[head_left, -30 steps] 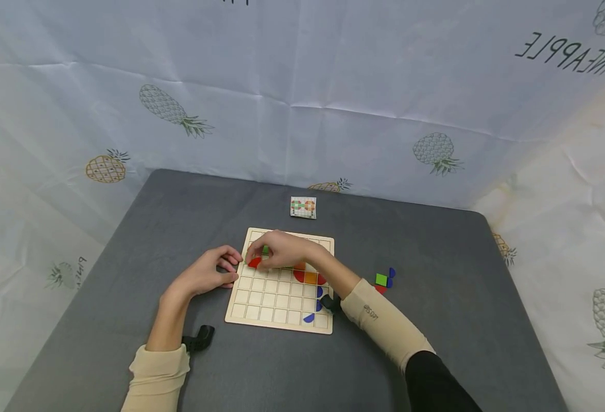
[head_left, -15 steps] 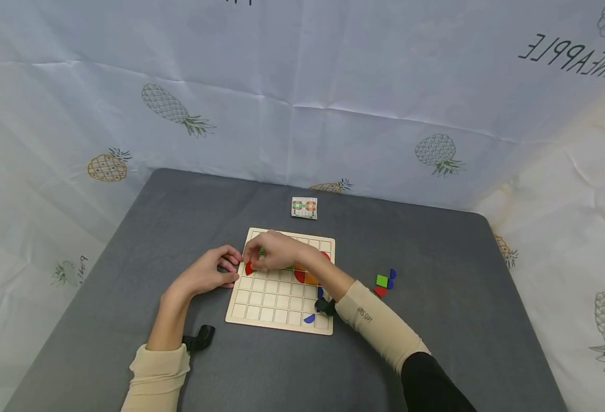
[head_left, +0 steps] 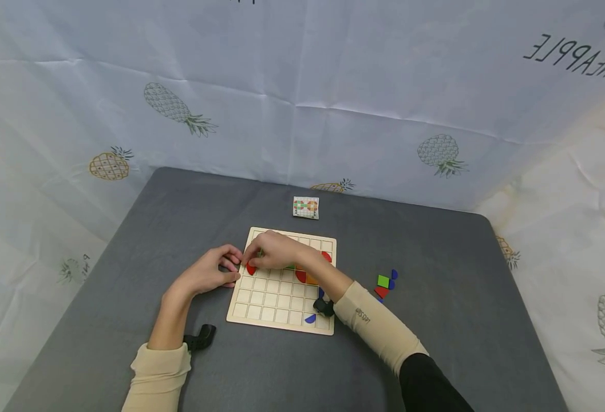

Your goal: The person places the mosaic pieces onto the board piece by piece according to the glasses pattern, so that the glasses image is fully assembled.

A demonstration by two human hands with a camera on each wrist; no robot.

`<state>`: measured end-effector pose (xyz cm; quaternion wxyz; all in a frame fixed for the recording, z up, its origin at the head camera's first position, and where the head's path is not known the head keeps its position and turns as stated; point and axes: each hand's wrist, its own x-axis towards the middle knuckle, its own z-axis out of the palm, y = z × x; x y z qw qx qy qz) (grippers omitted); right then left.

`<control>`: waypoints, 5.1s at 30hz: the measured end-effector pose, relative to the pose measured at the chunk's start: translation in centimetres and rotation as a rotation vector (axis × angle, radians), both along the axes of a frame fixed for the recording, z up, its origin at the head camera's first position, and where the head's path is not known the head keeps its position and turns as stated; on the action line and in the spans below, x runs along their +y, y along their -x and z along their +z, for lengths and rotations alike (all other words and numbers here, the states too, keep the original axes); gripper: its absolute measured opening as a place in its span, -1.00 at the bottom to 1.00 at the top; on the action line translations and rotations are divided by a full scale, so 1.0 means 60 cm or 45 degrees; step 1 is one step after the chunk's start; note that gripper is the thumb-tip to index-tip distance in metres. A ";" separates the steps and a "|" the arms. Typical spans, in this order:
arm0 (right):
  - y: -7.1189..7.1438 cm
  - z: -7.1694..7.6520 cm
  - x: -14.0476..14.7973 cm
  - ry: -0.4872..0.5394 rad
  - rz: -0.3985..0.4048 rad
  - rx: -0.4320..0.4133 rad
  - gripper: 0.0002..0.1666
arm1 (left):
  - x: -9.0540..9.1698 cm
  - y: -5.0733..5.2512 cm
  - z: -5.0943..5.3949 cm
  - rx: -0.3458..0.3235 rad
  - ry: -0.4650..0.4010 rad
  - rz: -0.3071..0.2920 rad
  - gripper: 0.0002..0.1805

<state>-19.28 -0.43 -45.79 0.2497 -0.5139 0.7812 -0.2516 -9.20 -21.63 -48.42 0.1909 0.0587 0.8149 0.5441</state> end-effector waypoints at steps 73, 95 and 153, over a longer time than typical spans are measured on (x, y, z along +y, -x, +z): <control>-0.060 0.008 0.502 -0.164 -0.632 -0.165 -0.63 | -0.001 -0.004 0.002 -0.002 0.035 0.002 -0.58; -0.044 -0.006 0.508 -0.079 -0.637 -0.122 -0.61 | 0.000 -0.005 0.001 -0.004 0.021 -0.004 -0.58; -0.044 0.014 0.048 -0.314 -0.200 0.194 -0.61 | 0.002 0.002 -0.001 0.004 0.026 -0.012 -0.60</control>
